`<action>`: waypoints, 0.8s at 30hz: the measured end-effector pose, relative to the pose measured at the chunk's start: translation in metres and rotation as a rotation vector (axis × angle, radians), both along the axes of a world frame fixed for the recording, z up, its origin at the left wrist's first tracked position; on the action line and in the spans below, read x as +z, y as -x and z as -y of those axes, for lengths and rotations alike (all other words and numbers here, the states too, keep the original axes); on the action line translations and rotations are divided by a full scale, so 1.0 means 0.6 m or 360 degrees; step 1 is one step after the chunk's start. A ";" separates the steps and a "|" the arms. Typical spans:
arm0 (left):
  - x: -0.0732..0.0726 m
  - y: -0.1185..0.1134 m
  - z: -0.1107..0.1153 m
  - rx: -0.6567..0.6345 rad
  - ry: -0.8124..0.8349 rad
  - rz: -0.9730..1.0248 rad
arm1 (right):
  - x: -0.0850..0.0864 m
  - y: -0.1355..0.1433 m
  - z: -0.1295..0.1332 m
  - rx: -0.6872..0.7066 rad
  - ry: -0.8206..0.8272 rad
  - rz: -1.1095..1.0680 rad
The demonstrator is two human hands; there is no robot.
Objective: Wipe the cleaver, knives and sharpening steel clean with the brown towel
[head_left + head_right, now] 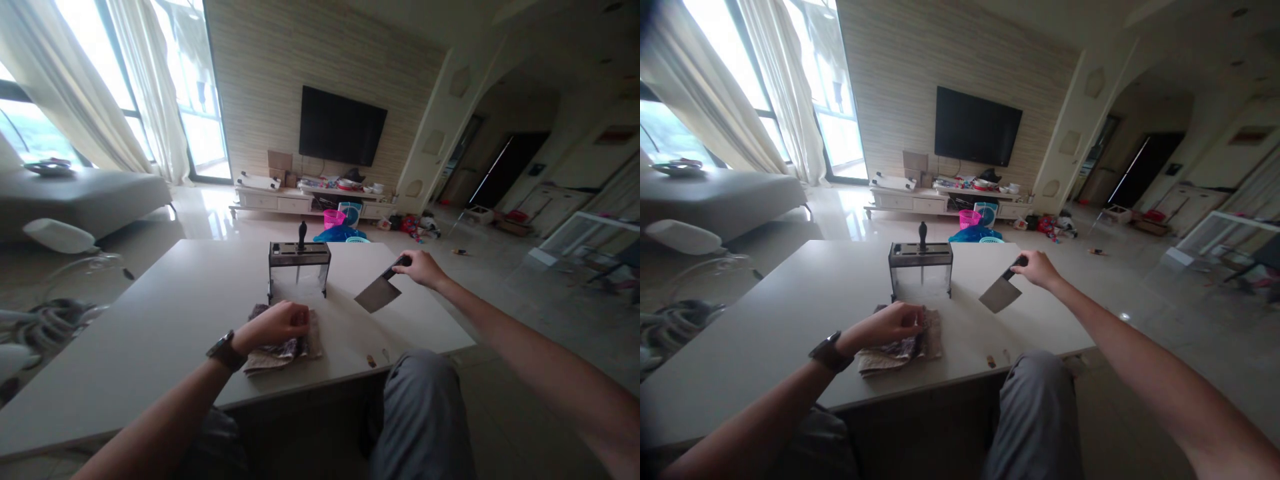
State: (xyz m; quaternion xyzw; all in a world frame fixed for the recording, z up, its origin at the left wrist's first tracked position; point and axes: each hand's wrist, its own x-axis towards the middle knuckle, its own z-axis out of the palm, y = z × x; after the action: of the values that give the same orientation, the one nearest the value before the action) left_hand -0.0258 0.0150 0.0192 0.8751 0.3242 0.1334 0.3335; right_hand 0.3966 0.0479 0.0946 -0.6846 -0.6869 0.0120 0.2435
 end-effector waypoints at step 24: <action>-0.001 0.031 0.017 0.0171 -0.0095 -0.0019 | 0.248 0.301 -0.123 0.0880 -0.0673 -0.0211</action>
State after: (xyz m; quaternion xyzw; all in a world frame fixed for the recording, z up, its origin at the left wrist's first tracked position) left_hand -0.0445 0.0051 0.0184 0.8668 0.3687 0.1554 0.2977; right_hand 0.2160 0.1219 0.2431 -0.4050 -0.8162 -0.0207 0.4115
